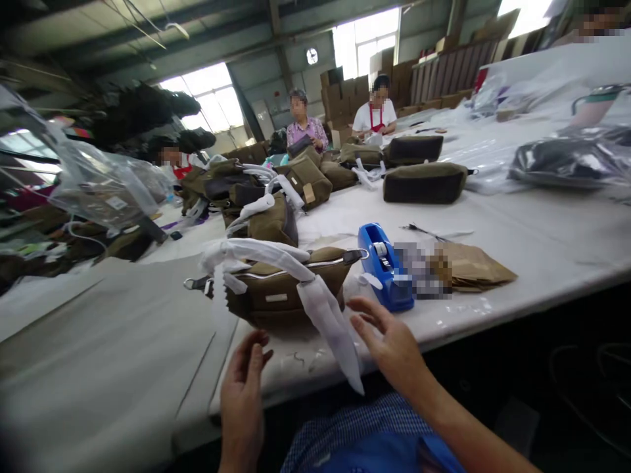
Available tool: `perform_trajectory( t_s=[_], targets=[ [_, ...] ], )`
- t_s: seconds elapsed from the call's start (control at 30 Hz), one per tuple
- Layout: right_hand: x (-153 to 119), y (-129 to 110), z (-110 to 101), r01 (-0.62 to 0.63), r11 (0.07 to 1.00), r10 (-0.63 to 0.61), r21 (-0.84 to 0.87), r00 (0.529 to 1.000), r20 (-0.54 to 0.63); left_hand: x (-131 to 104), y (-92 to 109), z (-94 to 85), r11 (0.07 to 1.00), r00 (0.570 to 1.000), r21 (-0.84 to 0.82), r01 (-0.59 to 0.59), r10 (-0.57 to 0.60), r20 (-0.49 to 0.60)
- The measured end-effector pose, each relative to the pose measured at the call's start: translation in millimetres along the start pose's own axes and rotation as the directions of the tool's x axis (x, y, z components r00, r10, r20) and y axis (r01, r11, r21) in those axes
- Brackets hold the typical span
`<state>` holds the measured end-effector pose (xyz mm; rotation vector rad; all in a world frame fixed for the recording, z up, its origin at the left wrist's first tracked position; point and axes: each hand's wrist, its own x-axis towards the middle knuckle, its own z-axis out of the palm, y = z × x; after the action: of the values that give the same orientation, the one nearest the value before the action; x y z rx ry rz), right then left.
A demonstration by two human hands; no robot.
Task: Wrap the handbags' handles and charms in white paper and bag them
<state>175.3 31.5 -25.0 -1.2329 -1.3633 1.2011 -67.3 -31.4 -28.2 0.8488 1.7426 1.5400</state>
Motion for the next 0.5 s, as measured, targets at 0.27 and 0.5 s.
perform_trajectory(
  t_s=[0.27,0.5],
  targets=[
    [32,12,22,0.251,0.966,-0.248,-0.059,0.967,0.058,59,5,4.9,0.972,0.978,0.116,-0.204,0.208,-0.025],
    [48,-18,-45,0.321,0.881,-0.406,-0.347,0.89,-0.209,58,-13,10.8,0.926,0.99,0.349,-0.144,0.137,0.045]
  ],
)
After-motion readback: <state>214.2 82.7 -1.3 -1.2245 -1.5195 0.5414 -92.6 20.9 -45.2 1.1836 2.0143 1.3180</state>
